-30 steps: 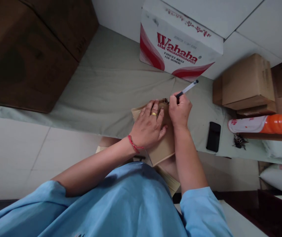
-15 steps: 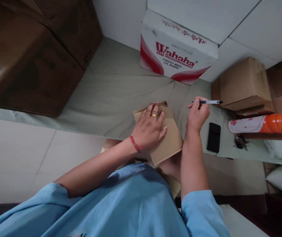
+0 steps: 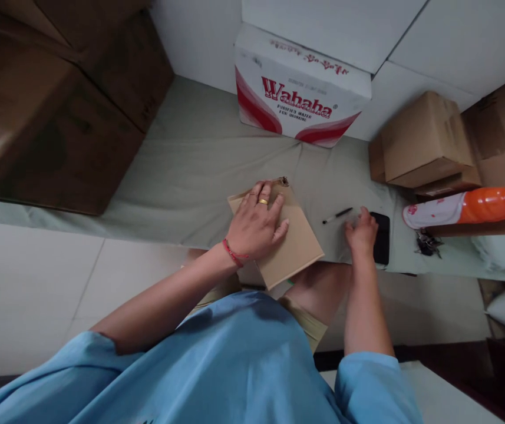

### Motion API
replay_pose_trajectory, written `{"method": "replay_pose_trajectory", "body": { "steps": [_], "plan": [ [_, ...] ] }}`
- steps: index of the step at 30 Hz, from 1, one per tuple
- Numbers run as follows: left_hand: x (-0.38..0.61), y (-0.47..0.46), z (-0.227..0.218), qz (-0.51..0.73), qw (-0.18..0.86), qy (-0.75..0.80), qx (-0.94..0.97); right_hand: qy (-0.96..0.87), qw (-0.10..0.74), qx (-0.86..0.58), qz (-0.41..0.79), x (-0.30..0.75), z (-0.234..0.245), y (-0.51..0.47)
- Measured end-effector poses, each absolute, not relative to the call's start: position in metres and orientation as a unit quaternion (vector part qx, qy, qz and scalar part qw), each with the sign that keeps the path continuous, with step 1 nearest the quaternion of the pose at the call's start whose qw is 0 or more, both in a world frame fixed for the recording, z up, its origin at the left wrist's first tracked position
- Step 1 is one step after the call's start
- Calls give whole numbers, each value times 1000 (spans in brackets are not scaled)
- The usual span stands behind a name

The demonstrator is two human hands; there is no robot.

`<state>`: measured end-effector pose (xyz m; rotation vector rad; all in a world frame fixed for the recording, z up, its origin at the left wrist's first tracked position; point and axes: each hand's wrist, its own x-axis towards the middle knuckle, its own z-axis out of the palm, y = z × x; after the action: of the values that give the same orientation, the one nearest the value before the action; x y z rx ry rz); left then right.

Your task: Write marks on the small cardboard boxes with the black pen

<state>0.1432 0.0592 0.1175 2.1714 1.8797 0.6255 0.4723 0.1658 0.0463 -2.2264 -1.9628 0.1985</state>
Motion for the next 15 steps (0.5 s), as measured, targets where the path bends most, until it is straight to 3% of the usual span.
{"method": "replay_pose_trajectory", "body": {
  "steps": [4,15],
  "plan": [
    [143,59,116,216,97,642,729,-551,86,-830,10,510,42,142],
    [142,59,117,221,95,652,720,-462,-16,-884,69,560,44,133]
  ]
}}
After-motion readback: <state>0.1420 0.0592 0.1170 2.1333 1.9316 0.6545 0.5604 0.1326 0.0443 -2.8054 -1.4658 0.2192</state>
